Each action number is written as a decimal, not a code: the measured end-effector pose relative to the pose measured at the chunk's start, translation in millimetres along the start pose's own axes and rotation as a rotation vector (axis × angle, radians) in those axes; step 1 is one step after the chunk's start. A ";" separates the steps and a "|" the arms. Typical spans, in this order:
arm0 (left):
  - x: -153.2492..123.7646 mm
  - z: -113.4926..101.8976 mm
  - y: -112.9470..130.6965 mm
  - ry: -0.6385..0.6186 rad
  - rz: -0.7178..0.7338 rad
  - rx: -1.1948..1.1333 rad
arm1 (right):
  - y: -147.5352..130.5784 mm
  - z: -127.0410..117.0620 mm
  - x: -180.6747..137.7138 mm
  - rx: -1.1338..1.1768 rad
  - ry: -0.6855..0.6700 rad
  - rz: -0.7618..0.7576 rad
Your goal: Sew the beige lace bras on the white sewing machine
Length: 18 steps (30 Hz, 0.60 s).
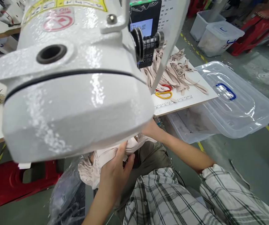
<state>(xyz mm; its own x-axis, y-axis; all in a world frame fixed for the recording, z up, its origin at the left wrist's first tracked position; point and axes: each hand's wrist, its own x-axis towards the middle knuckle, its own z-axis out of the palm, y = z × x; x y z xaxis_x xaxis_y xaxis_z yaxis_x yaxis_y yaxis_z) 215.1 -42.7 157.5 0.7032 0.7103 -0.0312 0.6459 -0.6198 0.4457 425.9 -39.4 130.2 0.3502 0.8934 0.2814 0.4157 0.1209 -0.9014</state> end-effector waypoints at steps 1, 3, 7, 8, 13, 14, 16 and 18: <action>-1.0 0.0 -0.5 0.006 0.004 0.003 | 0.3 0.0 -3.3 0.019 0.035 -0.002; -2.8 0.5 -1.7 0.021 0.036 0.014 | 0.5 -0.9 -10.6 0.057 0.103 0.020; -4.7 0.4 -4.8 0.049 0.066 0.037 | -0.1 -5.2 -23.1 0.071 0.145 0.102; -4.8 -0.3 -5.5 0.037 0.049 0.039 | 0.1 -6.3 -25.3 0.070 0.143 0.112; -2.7 -4.7 -5.0 -0.012 0.045 0.050 | 5.8 -7.7 -34.1 0.115 0.143 0.137; -1.9 -4.7 -4.4 -0.004 0.059 0.054 | 7.2 -7.4 -35.6 0.127 0.145 0.136; -0.4 -4.0 -3.1 0.017 0.089 0.057 | 9.1 -7.1 -38.4 0.155 0.141 0.126; 0.7 -2.9 -2.1 0.050 0.107 0.053 | 8.9 -7.7 -41.1 0.189 0.120 0.114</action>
<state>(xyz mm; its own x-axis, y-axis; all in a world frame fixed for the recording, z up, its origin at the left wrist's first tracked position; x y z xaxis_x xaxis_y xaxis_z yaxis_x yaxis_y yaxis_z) 213.5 -39.9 159.1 0.7543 0.6538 0.0591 0.5835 -0.7091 0.3959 421.6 -78.4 113.2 0.4876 0.8495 0.2014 0.2076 0.1112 -0.9719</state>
